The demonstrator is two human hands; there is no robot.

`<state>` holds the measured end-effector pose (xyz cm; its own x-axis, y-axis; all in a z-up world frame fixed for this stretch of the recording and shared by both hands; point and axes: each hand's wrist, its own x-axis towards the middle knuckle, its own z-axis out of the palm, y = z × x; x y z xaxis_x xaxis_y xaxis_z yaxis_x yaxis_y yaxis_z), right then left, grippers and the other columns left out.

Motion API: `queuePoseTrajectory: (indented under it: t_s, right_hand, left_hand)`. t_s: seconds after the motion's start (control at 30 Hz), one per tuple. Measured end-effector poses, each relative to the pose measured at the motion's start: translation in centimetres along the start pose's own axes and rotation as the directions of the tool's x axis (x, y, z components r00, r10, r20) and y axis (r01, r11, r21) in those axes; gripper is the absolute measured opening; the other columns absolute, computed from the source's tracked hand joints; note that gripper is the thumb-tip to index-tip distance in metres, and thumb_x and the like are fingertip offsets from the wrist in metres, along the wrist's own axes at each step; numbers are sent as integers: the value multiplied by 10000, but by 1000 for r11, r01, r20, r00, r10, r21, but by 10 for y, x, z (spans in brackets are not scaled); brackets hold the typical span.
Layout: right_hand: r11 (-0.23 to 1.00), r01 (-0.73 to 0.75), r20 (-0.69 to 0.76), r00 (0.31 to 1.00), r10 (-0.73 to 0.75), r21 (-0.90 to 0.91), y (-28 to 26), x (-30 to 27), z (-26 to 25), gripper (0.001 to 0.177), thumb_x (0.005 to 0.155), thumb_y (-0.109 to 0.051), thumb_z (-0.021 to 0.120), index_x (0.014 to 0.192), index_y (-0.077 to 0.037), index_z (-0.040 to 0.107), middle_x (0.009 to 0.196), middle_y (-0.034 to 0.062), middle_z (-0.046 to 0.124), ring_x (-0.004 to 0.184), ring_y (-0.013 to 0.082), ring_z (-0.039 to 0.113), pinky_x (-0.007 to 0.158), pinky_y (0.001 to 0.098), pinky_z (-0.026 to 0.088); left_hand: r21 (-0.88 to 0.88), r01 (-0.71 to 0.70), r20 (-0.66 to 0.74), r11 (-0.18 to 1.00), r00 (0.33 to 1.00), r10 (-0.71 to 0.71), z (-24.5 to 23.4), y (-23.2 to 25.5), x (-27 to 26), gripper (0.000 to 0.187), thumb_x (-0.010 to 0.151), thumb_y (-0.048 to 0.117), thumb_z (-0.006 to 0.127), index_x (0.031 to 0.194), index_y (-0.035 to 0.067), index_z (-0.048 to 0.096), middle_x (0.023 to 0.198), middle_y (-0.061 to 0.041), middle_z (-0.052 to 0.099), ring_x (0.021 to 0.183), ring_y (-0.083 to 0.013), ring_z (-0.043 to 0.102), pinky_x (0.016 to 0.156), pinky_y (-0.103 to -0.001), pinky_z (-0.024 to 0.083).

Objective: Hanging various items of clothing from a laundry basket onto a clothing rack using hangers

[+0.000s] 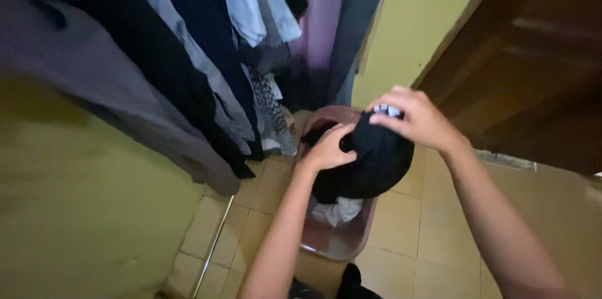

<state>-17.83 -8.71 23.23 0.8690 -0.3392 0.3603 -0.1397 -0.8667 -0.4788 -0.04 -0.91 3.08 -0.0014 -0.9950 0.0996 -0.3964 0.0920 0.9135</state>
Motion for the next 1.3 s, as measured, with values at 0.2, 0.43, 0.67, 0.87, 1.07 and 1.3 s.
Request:
queuePoseTrajectory:
  t_s: [0.2, 0.43, 0.67, 0.87, 1.07, 1.3]
  right_hand:
    - [997, -69, -293, 954, 58, -29, -6, 3, -67, 280, 939, -169, 803, 1194, -115, 700, 1033, 109, 727, 1007, 344, 684, 902, 451, 512]
    - [1000, -15, -414, 910, 15, 3, 3, 5, -89, 244, 972, -168, 842, 1162, -136, 693, 1026, 48, 724, 1007, 220, 660, 948, 356, 474]
    - [994, -103, 20, 994, 103, -23, 21, -10, -102, 315, 826, -217, 855, 1097, -132, 719, 1055, -4, 741, 1010, 119, 637, 941, 264, 430]
    - [979, -98, -192, 979, 63, -178, 23, -21, -58, 262, 935, -211, 783, 1171, -126, 707, 1065, 47, 742, 932, 196, 659, 890, 322, 457]
    - [988, -152, -233, 962, 142, -25, 15, 7, 14, 265, 962, -206, 755, 1223, -170, 718, 923, 52, 657, 801, 188, 550, 772, 326, 419]
    - [997, -11, -121, 992, 21, 82, -25, 54, 79, 307, 952, -179, 733, 1256, -147, 704, 954, 10, 665, 721, 165, 475, 743, 317, 392]
  left_hand:
    - [223, -96, 76, 970, 994, 81, -25, 64, -30, 817, 748, 553, 799, 1307, -27, 657, 1419, -288, 549, 1432, -479, 404, 1243, -525, 298]
    - [504, 0, 118, 864, 991, -69, -27, -10, -87, 980, 710, 700, 754, 1419, 47, 584, 1294, -165, 701, 1544, -371, 275, 1230, -564, 284]
    - [449, -19, -291, 893, 942, 166, -118, -93, -156, 563, 762, 558, 773, 1029, 64, 813, 1333, -106, 592, 1228, -338, 506, 1099, -421, 348]
    - [-38, -54, -624, 998, 781, 18, -176, -28, -224, 77, 834, 146, 792, 890, 98, 772, 1145, -79, 629, 986, -152, 629, 859, -295, 447]
    - [312, 266, -622, 912, 783, -16, -168, -35, -265, 267, 966, 80, 525, 1182, 56, 680, 1133, -132, 626, 973, -256, 666, 891, -365, 501]
    - [203, 258, -959, 945, 246, 139, -171, -43, -322, 253, 1034, 34, 396, 1189, 24, 596, 1110, -163, 666, 1048, -307, 625, 966, -412, 458]
